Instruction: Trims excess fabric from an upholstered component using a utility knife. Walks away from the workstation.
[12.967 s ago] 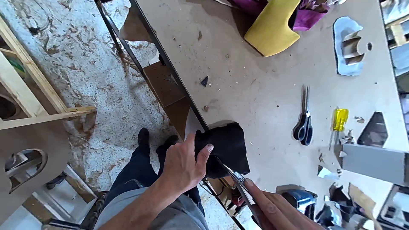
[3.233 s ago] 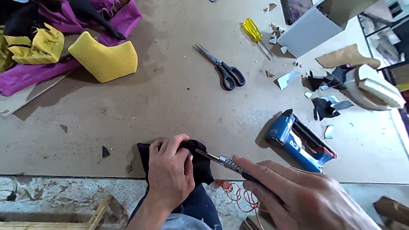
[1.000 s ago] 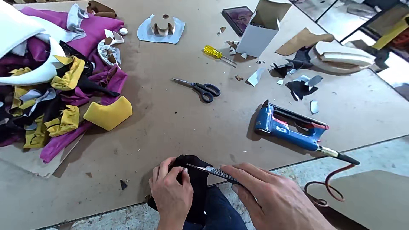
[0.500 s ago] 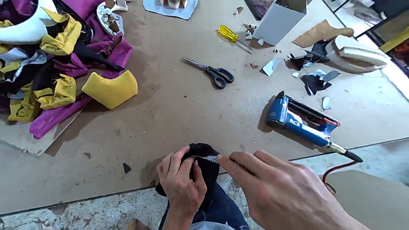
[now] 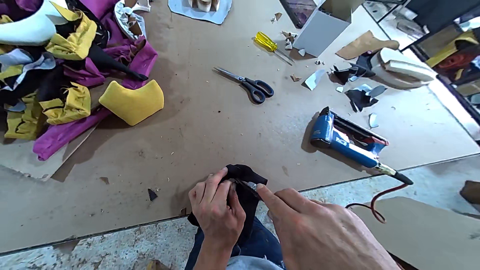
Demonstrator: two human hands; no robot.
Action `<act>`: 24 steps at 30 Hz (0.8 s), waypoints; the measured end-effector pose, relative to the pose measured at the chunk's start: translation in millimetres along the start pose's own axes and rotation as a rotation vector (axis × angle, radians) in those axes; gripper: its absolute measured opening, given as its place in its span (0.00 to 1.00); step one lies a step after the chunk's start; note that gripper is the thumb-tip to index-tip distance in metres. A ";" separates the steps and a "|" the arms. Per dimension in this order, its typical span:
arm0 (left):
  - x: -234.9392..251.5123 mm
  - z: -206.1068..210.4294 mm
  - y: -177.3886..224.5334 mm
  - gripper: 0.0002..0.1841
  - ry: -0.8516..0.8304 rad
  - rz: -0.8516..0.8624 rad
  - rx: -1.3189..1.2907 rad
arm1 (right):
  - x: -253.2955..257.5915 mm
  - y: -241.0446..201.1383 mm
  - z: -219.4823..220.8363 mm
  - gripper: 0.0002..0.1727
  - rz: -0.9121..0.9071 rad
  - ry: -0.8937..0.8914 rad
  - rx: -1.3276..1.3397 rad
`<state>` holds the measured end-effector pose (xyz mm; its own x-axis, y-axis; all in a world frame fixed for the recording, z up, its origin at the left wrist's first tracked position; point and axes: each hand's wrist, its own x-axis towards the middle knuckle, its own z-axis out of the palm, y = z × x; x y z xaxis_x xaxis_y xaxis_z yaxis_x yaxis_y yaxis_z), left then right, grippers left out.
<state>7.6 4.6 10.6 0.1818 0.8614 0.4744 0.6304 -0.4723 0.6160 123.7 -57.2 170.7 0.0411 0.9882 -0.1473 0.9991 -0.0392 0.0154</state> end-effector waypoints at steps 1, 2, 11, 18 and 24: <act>1.0 0.0 0.1 0.12 -0.005 -0.009 0.000 | -1.8 -4.0 -1.7 0.24 0.015 -0.012 -0.007; 1.6 -0.4 -0.1 0.12 -0.011 -0.017 -0.002 | -3.5 -8.7 -2.0 0.24 0.032 -0.015 -0.007; 1.1 -0.2 1.0 0.14 -0.007 -0.033 -0.001 | -7.4 -33.5 -4.5 0.25 0.212 -0.085 0.106; 1.0 0.8 1.3 0.14 0.014 -0.046 -0.035 | -4.6 -37.8 -0.2 0.25 0.301 -0.097 0.191; 1.2 0.6 0.6 0.15 0.025 -0.079 -0.062 | -9.2 -31.8 4.0 0.24 0.379 -0.083 0.340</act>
<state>8.6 5.5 11.1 0.1137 0.8919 0.4378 0.5942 -0.4142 0.6895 91.6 -65.7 167.6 0.3876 0.8810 -0.2715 0.8602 -0.4515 -0.2372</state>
